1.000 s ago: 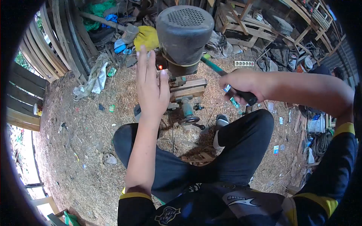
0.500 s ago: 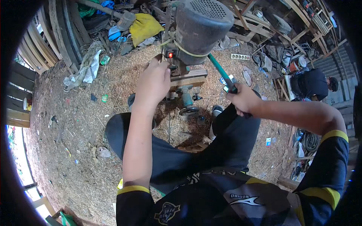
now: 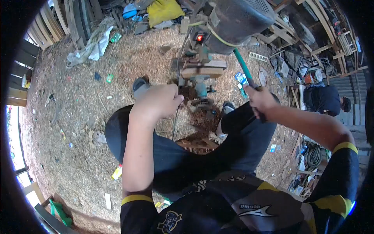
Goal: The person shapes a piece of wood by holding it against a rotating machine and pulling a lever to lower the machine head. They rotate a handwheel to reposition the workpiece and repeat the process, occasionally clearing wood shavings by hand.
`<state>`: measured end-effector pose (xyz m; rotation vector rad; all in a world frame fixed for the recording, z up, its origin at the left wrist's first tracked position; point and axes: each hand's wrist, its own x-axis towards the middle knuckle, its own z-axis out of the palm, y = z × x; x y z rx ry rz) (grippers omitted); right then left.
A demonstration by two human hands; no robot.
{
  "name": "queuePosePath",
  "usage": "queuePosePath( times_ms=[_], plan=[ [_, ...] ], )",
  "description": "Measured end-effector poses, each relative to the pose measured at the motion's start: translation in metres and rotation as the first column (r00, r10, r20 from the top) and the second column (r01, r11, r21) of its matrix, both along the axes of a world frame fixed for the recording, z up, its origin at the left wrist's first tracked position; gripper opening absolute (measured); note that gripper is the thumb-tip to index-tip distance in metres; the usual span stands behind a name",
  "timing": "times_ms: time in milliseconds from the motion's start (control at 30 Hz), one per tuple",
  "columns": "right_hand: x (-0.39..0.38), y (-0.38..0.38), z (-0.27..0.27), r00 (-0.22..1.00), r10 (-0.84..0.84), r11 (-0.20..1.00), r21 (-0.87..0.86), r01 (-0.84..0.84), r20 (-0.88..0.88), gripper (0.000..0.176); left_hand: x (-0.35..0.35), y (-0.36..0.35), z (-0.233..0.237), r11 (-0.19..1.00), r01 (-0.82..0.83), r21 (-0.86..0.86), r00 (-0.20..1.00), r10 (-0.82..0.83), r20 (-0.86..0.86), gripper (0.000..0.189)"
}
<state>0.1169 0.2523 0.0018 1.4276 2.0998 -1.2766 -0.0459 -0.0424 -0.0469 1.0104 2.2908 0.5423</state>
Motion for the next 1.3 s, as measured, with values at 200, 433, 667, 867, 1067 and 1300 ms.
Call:
queuePosePath(
  times_ms=[200, 433, 667, 867, 1067, 1300],
  plan=[
    [0.018, -0.01, -0.063, 0.985, 0.062, 0.997, 0.055, -0.054, -0.159, 0.049, -0.003, 0.027, 0.0, 0.989, 0.088, -0.116, 0.995, -0.094, -0.046, 0.035],
    [0.022, -0.005, -0.068, 0.989, 0.055, 0.994, 0.097, -0.041, -0.141, 0.038, 0.018, 0.042, 0.002, 0.958, 0.192, -0.214, 0.978, -0.204, -0.034, 0.035],
    [0.028, -0.012, -0.125, 0.976, 0.157, 0.91, 0.407, -0.084, -0.15, 0.036, 0.022, 0.052, -0.012, 0.933, 0.233, -0.274, 0.972, -0.228, 0.051, 0.03],
    [0.032, -0.006, -0.206, 0.945, 0.206, 0.815, 0.578, -0.022, -0.254, 0.039, -0.007, 0.085, -0.108, 0.887, 0.154, -0.436, 0.974, -0.21, -0.084, 0.038],
    [0.029, -0.01, -0.181, 0.984, -0.057, 0.98, 0.177, 0.087, -0.168, 0.043, 0.017, 0.088, -0.163, 0.85, 0.222, -0.478, 0.961, -0.274, -0.041, 0.037],
    [0.025, -0.003, -0.189, 0.99, -0.069, 0.998, 0.006, 0.07, -0.124, 0.046, 0.045, 0.105, -0.161, 0.84, 0.265, -0.473, 0.96, -0.273, 0.052, 0.079]
  ],
)
